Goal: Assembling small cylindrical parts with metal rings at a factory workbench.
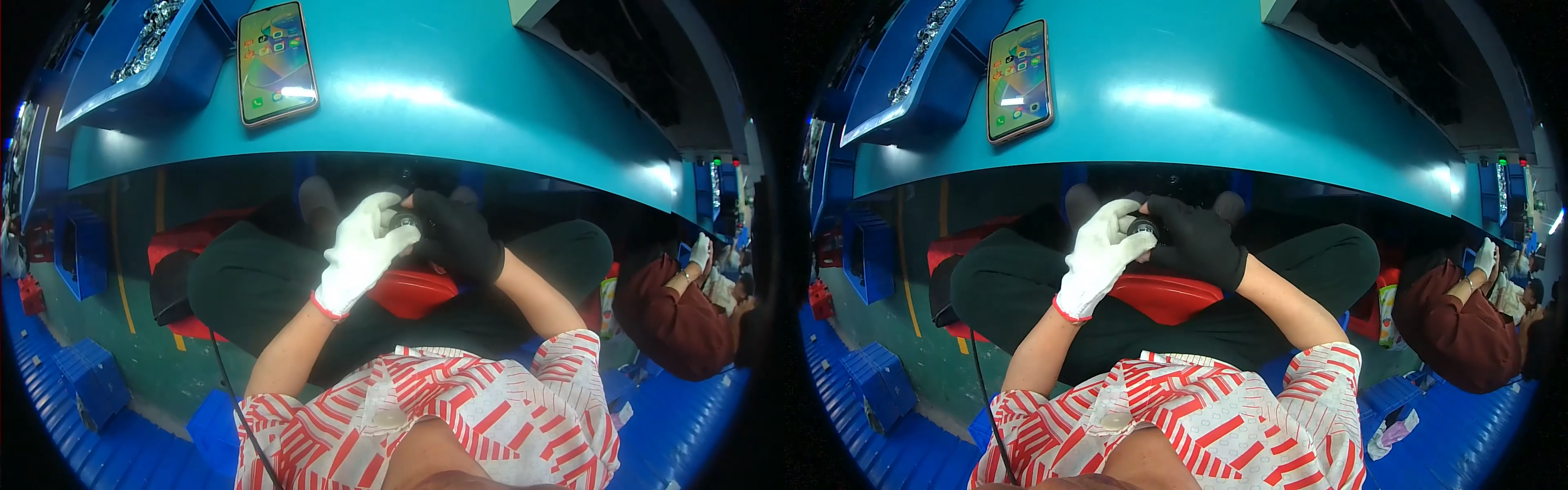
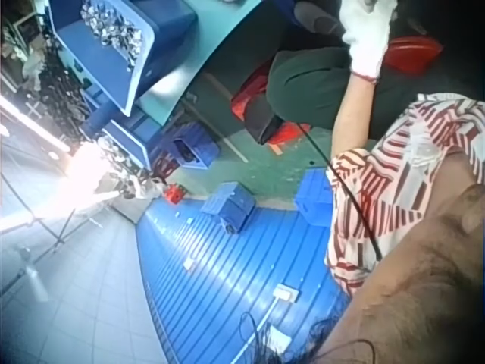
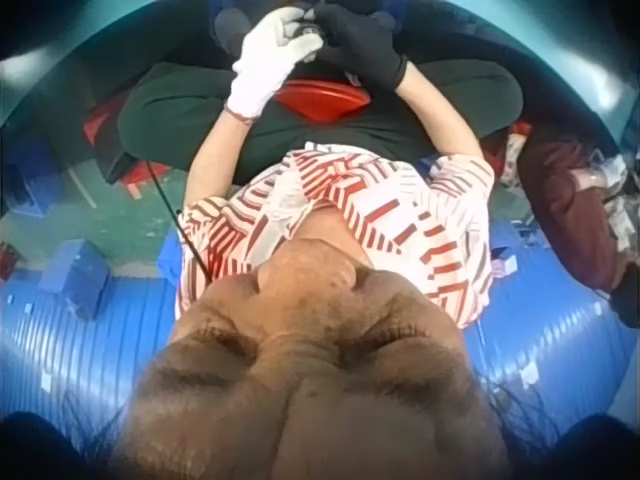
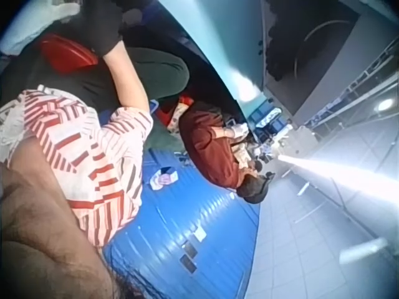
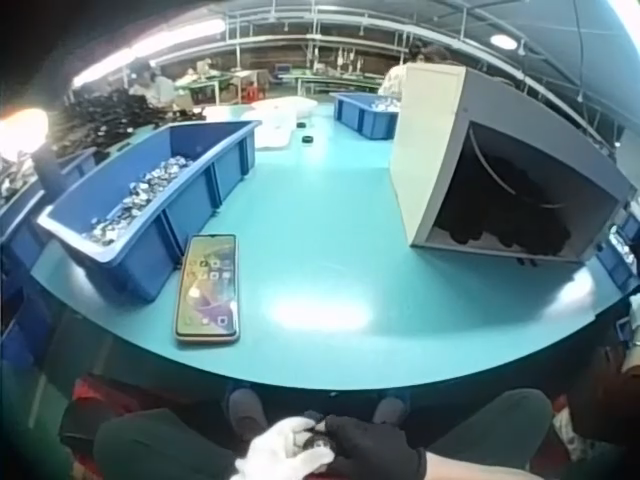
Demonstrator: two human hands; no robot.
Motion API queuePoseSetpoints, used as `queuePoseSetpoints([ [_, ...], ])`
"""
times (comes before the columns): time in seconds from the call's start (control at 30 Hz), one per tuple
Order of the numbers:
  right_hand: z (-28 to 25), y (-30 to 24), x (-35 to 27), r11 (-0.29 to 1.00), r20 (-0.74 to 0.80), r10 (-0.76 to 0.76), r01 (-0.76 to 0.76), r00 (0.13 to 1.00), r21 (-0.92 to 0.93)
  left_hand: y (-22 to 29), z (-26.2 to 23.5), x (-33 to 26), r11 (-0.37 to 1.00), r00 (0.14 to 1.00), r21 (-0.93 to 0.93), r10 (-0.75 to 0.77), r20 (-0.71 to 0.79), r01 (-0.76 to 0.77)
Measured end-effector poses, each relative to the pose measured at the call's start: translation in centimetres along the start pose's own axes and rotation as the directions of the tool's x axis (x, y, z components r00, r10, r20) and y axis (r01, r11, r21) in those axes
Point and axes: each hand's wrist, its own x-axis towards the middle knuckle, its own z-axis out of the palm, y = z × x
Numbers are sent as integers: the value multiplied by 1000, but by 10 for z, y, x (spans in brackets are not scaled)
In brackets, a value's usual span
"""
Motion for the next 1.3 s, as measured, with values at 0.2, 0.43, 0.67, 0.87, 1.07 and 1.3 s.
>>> queuePoseSetpoints([
  [0.2, 2, 0, 1, 879, 29, -284, 273, 958, -390, -2, 0, -3, 849, 994, 523, 102, -28, -72],
  [0.43, 4, 0, -2, 938, -23, -243, 229, 970, -262, 5, -3, 2, 974, 997, 214, -76, 19, 70],
  [0.67, -10, 4, 4, 999, 93, -4, 1, 996, 36, 1, -2, 0, 988, 998, -153, 23, 62, -14],
  [0.87, -5, 5, 0, 989, 47, -143, 144, 989, -24, -1, -5, 0, 999, 997, -38, -2, 73, 5],
  [1.07, -12, 4, 4, 974, 131, -179, 194, 975, -119, -1, -5, 0, 999, 994, -26, -22, 109, 25],
  [1.3, 3, 7, -1, 963, 11, -224, 223, 974, -151, -4, 0, -2, 980, 999, 192, 53, -4, -51],
])
